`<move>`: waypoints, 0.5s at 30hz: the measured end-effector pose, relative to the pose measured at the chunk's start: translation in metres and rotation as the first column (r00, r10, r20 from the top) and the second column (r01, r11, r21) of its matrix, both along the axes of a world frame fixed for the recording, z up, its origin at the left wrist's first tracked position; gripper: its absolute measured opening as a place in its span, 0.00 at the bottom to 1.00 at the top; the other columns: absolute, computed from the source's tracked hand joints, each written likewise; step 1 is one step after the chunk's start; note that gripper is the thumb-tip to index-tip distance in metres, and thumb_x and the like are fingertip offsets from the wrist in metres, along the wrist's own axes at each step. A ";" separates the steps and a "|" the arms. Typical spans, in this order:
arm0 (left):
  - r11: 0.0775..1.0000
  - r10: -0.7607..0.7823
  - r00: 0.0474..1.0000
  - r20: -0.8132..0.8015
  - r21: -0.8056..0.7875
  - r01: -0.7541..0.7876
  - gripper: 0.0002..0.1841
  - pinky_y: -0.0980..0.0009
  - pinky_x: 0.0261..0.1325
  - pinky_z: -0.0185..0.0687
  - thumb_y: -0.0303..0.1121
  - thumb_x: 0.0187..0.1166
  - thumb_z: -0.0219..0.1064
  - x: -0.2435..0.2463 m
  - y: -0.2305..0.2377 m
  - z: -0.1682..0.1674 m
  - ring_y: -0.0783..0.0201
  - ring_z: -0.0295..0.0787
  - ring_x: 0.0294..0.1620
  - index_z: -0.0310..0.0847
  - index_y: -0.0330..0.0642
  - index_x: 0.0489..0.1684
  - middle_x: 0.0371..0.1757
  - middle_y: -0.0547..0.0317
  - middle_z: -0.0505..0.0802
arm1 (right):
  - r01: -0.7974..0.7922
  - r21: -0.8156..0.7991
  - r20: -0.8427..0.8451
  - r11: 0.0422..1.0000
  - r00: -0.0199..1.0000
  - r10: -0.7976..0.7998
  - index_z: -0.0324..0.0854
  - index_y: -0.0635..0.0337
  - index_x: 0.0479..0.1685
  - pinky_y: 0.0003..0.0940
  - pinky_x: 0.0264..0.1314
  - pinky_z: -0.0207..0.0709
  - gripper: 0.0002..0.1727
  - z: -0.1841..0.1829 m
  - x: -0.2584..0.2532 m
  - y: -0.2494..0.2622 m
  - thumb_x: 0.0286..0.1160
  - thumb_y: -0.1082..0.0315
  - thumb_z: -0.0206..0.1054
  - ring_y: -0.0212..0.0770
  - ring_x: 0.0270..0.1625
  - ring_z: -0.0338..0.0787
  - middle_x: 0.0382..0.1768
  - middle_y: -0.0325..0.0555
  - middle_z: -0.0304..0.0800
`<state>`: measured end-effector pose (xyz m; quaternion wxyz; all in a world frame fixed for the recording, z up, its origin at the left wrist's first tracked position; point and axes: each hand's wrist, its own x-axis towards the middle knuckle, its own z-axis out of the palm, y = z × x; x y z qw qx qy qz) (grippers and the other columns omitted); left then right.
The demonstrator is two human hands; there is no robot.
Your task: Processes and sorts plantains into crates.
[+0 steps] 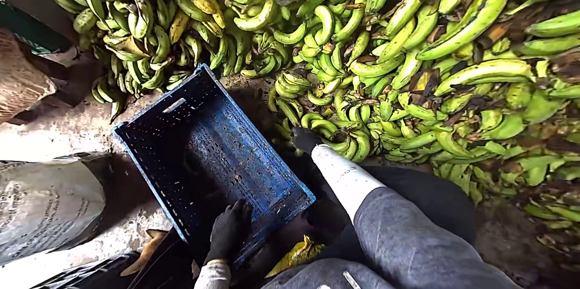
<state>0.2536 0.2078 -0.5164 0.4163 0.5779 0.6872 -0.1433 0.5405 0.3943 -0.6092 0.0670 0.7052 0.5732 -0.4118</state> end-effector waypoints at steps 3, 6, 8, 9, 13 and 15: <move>0.991 -0.030 0.992 0.124 0.132 0.014 0.31 0.42 0.77 0.72 0.61 0.88 0.45 0.014 0.007 0.007 0.48 0.83 0.71 0.74 0.56 0.83 0.69 0.50 0.88 | 0.034 0.014 -0.044 0.999 0.998 -0.033 0.84 0.57 0.64 0.71 0.67 0.74 0.20 0.050 0.002 0.009 0.80 0.58 0.62 0.64 0.66 0.85 0.59 0.63 0.89; 0.939 -0.070 0.978 0.196 0.343 -0.001 0.41 0.42 0.85 0.60 0.69 0.81 0.52 0.031 0.020 0.029 0.48 0.73 0.83 0.66 0.52 0.89 0.81 0.50 0.80 | 0.019 0.104 -0.088 0.994 0.996 -0.010 0.86 0.57 0.61 0.70 0.64 0.75 0.20 0.115 -0.002 0.006 0.81 0.53 0.64 0.62 0.61 0.88 0.54 0.61 0.91; 0.850 -0.117 0.974 0.194 0.528 -0.003 0.49 0.43 0.88 0.55 0.74 0.74 0.55 0.041 0.034 0.044 0.47 0.69 0.86 0.65 0.48 0.89 0.84 0.48 0.77 | -0.023 0.174 -0.105 0.985 0.994 0.042 0.87 0.54 0.58 0.68 0.60 0.77 0.18 0.156 -0.009 -0.005 0.80 0.53 0.65 0.59 0.57 0.89 0.50 0.57 0.92; 0.806 -0.137 0.972 0.189 0.592 -0.002 0.52 0.42 0.89 0.53 0.77 0.71 0.56 0.046 0.042 0.051 0.46 0.66 0.87 0.64 0.47 0.90 0.85 0.47 0.75 | -0.055 0.200 -0.121 0.978 0.989 0.081 0.88 0.54 0.57 0.67 0.59 0.77 0.18 0.176 -0.014 -0.013 0.80 0.53 0.66 0.58 0.55 0.89 0.48 0.56 0.92; 0.774 -0.162 0.944 0.289 0.630 -0.060 0.53 0.44 0.92 0.47 0.71 0.66 0.69 0.055 0.058 0.083 0.50 0.60 0.90 0.59 0.50 0.92 0.87 0.50 0.72 | -0.153 0.269 -0.354 0.951 0.903 0.245 0.87 0.54 0.58 0.59 0.56 0.81 0.17 0.234 -0.046 -0.053 0.83 0.54 0.66 0.51 0.48 0.90 0.46 0.53 0.91; 0.810 -0.040 0.867 0.496 0.525 -0.263 0.41 0.49 0.80 0.72 0.52 0.72 0.75 0.043 0.046 0.097 0.53 0.80 0.75 0.67 0.47 0.86 0.75 0.48 0.84 | -0.076 0.264 -0.597 0.961 0.770 0.225 0.83 0.55 0.65 0.47 0.52 0.87 0.18 0.245 -0.061 -0.073 0.88 0.56 0.61 0.43 0.45 0.92 0.49 0.50 0.92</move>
